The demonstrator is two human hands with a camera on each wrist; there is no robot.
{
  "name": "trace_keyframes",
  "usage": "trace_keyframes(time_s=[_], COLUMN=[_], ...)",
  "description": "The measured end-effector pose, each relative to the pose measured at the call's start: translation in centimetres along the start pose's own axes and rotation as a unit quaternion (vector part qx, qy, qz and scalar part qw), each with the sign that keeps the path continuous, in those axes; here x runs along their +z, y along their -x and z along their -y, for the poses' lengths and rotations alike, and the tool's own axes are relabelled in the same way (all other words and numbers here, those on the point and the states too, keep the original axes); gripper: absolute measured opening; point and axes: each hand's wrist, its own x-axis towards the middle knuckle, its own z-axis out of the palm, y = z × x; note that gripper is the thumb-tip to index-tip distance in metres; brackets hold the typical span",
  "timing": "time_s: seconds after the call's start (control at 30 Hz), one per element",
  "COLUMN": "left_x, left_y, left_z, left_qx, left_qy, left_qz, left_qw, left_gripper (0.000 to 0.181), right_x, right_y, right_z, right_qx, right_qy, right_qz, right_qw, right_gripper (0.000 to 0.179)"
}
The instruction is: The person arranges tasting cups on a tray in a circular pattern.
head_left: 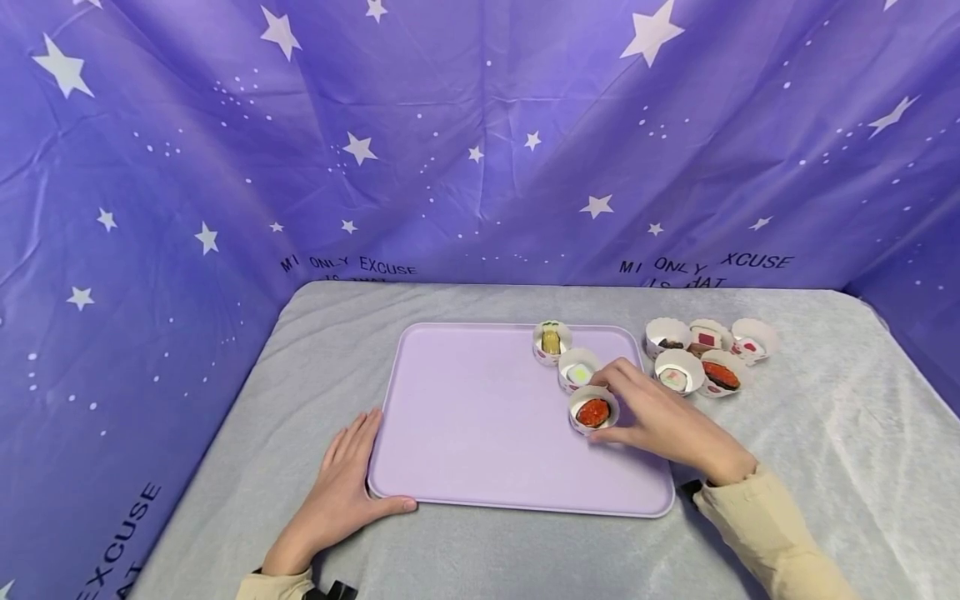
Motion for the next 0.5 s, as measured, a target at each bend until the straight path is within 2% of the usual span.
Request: trace_keyframes(time_s=[0.5], left_x=[0.0], left_y=[0.0], left_z=[-0.1], left_qx=[0.002], left_qy=[-0.001], left_qz=[-0.002], left_qw=[1.0], left_gripper=[0.129], right_x=[-1.4], right_y=[1.1], right_z=[-0.5], right_qx=[0.018], right_qy=[-0.002], right_qz=[-0.009], right_qw=[0.9998], right_gripper=[0.06])
